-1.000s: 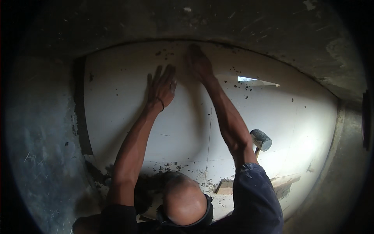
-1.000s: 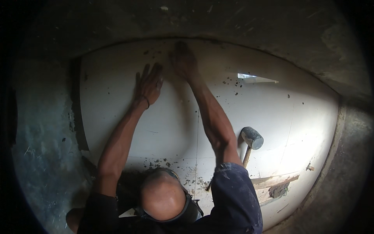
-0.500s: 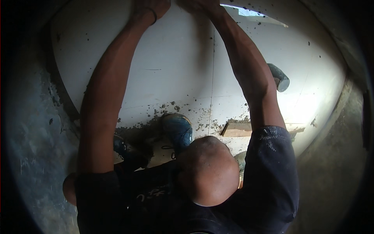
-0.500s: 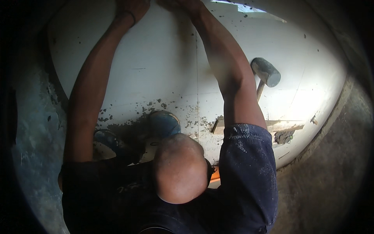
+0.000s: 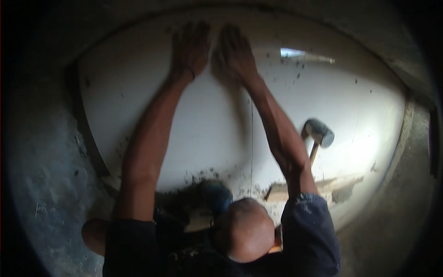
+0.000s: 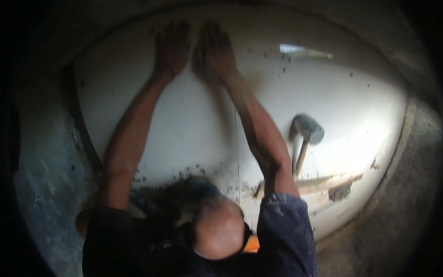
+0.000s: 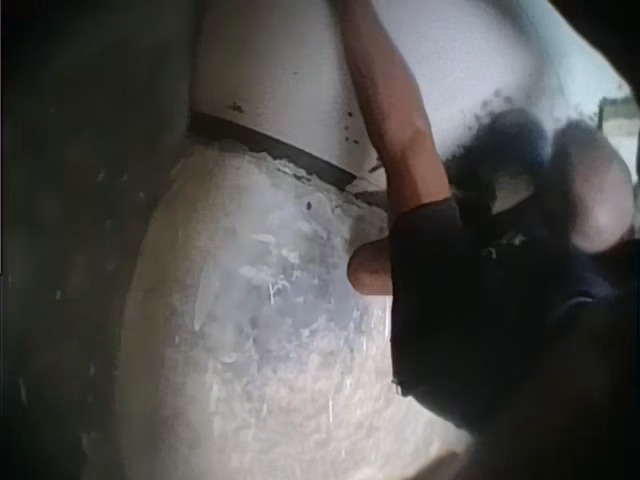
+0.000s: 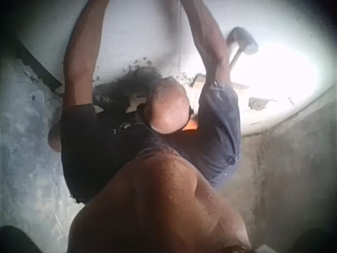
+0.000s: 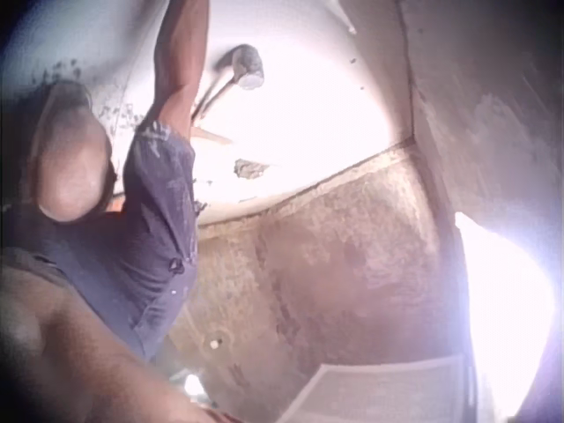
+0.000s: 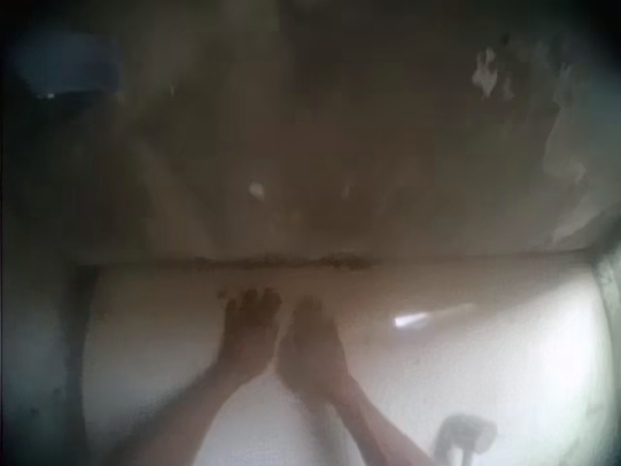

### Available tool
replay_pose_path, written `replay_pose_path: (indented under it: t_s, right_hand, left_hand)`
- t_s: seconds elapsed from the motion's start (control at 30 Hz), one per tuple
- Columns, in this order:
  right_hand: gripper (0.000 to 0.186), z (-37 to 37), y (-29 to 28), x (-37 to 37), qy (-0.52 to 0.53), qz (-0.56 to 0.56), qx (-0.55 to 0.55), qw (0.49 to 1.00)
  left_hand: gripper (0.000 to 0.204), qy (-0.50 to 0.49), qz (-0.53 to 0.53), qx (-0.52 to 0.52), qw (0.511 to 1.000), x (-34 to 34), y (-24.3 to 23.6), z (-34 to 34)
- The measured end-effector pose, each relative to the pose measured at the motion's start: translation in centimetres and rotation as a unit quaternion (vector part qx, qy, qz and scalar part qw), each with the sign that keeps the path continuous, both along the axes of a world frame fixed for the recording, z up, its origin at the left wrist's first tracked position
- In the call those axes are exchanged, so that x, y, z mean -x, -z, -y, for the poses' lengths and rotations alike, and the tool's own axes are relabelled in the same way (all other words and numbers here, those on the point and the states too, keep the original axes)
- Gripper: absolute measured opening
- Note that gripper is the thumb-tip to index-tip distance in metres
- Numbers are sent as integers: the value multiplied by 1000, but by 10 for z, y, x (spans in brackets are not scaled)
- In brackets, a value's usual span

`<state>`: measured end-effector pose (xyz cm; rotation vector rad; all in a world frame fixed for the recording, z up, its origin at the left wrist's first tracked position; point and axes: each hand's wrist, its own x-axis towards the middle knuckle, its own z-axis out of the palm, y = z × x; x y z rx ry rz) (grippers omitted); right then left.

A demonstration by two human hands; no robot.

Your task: Installing and leveling floor tiles using a mallet and mortar.

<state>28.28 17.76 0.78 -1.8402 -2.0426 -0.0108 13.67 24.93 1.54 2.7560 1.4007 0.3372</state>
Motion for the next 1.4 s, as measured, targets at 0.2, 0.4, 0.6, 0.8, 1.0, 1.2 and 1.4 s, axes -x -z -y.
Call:
replay_pose_path:
  t_s: [0.2,0.4,0.6,0.8,1.0,1.2,1.4]
  right_hand:
    - [27,144,-101,-7,201,-285,-95,932]
    - [29,98,-98,7,147,-416,-135,887]
    - [56,-12,-64,43,50,-652,-62,754]
    - [57,-51,-30,47,102,-609,-112,778]
    - [51,-66,-33,51,130,-541,-143,819]
    - [11,103,-54,3,222,-297,-114,922]
    - [80,352,-88,-77,491,88,114,859]
  left_hand:
    - [48,7,22,18,1000,3,8,5]
    - [45,72,90,40,992,19,9,-13]
    - [45,133,107,45,984,34,19,-38]
    - [46,124,85,56,987,32,27,-45]
    - [47,125,86,57,987,33,13,-39]
    - [44,109,101,80,986,34,11,-36]
    - [44,103,162,82,978,38,24,-36]
